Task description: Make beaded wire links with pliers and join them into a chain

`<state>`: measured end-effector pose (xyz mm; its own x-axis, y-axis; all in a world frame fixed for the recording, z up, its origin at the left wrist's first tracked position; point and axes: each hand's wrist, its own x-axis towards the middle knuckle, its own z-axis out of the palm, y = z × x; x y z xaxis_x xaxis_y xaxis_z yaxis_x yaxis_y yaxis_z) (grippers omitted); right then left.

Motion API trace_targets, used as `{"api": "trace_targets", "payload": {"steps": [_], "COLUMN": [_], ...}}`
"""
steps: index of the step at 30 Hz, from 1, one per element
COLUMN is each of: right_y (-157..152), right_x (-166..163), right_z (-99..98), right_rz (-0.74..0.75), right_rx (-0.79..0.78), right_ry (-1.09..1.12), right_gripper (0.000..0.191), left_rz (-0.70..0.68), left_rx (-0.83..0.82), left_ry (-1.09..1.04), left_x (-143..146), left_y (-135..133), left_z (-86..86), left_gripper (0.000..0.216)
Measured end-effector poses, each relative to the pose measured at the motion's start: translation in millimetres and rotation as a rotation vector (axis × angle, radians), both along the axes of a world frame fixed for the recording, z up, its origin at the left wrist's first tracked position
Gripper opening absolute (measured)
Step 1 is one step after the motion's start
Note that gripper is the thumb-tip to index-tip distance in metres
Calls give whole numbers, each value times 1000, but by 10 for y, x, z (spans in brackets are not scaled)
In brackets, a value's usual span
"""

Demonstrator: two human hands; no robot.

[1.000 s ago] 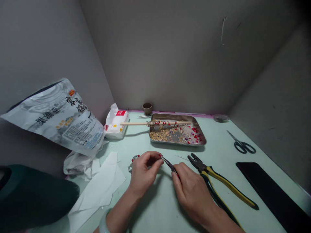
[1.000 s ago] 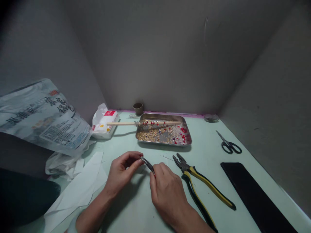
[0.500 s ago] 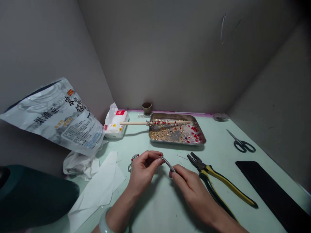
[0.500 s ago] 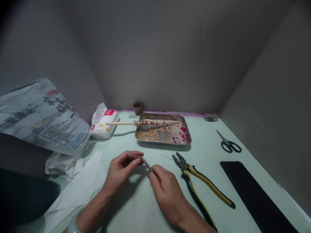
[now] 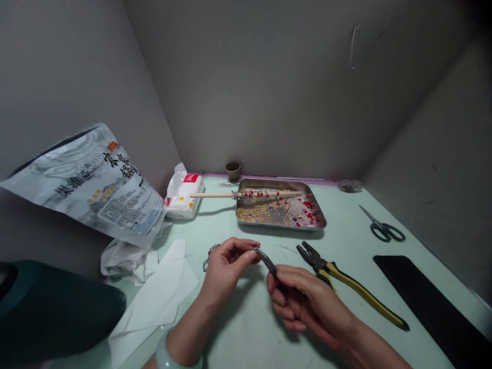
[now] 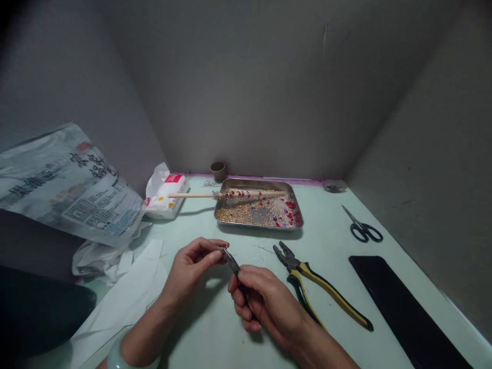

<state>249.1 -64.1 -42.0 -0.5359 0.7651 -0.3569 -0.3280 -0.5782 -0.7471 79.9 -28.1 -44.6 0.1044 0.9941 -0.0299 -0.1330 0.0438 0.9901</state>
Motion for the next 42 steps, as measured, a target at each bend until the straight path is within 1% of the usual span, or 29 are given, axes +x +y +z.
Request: {"api": "trace_targets", "payload": {"steps": [3,7,9,13,18,22,26,29,35,42], "right_y": [-3,-15,-23,-39,-50,-53,-44,-41,-53,-61], "right_x": [-1,3,11,19,6,3,6,6,-14,-26], "right_z": [4,-35,-60,-46,12,-47,-115,-125,-130,-153], "right_rz": [-17,-43,-65,-108,-98,-101,-94,-96,-105,-135], "right_rx": [34,159,267,554,790,920,986,1007,1035,1059], "right_ry": [-39,-267,-437,-757,-950,-1062,-1130,-1135,-1120,-1128], "right_gripper": [22,25,26,29,27,24,22,22,21,23], "left_rz": [-14,-34,-40,-36,-5,30,46,50,71,62], "left_rx": [-41,-89,-96,-97,-58,-9,53,98,170,245], "left_ry": [-57,-78,-80,-72,-36,6,81,123,156,176], "left_x": [-4,4,8,10,15,30,35,30,21,7], "left_y": [6,9,9,11,12,18,21,16,15,9], "left_z": [-11,-28,-30,-28,-26,-17,-23,-47,-77,-87], "left_gripper": [15,17,18,18,16,12,9,8,7,6]}}
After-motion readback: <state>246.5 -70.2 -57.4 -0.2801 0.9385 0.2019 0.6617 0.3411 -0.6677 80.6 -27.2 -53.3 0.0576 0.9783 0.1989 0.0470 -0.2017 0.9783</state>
